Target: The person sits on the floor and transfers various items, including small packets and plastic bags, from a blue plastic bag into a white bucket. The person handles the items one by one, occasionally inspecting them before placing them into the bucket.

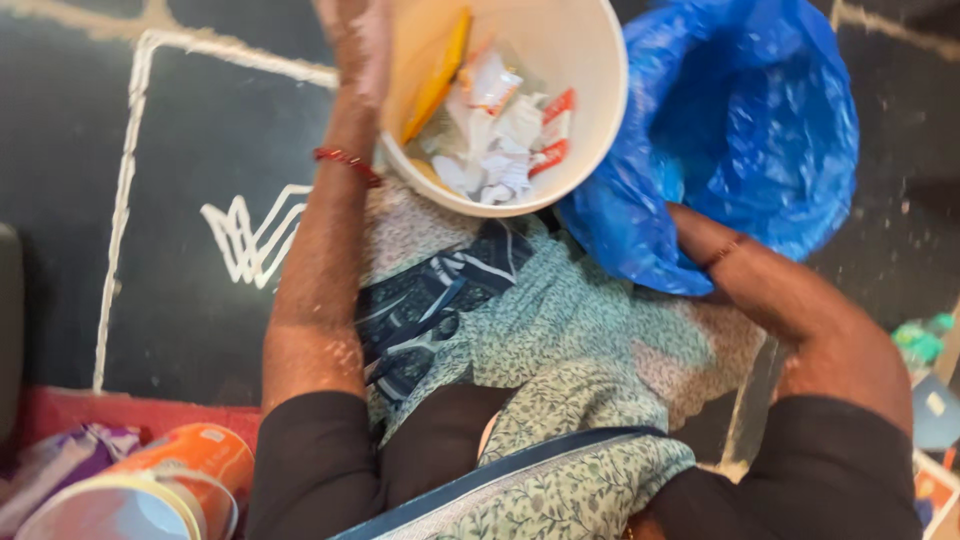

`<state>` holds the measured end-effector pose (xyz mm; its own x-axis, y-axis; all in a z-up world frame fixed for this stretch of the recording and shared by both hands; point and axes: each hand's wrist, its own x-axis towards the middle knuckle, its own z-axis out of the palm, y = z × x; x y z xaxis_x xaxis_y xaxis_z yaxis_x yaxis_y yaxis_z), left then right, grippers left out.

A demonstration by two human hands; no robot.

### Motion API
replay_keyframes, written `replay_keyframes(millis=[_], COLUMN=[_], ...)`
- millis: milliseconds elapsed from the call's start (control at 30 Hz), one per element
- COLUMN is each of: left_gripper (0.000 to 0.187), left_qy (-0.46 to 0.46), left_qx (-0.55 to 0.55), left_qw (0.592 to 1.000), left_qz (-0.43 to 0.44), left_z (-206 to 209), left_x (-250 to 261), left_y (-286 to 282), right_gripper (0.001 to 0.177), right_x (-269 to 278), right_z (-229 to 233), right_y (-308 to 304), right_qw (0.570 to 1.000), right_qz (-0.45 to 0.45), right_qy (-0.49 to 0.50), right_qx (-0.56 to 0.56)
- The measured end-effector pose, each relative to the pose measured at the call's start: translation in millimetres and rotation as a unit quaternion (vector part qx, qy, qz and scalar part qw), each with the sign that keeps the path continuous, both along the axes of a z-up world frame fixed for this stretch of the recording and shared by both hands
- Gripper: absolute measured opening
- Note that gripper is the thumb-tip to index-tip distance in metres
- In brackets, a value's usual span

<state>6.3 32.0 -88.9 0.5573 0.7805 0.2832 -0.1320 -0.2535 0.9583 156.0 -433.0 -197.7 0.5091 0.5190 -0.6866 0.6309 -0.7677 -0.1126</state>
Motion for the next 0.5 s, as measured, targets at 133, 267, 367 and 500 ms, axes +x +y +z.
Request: replay_keyframes(millis=[133, 267, 367, 500], left_gripper=[0.018, 0.017, 0.016, 0.020], left_qy=[-0.051, -0.080, -0.073, -0.073], left_qx=[-0.068, -0.099, -0.105, -0.099], left_qw=[0.995, 0.988, 0.986, 0.986], left_qz=[-0.045, -0.087, -0.106, -0.110], left_z=[41.7, 80.5, 92.8, 86.0], left_x=[-14.3, -9.9, -9.2, -7.0], left_y=[-9.6, -19.6, -25.1, -21.4], right_gripper=[0.025, 0.024, 0.023, 0.023], right_x=[-5.2, -5.0, -2.2, 10.5], right_z=[-17.6, -26.2, -30.5, -18.5], right_y=[-17.0, -24.2, -13.2, 17.1], right_qw=[1.000, 1.000, 1.000, 1.000], right_qz=[-0.013, -0.013, 0.001, 0.018], right_qy=[0.005, 0.006, 0.003, -0.019], right_qx=[0.011, 0.010, 0.011, 0.006])
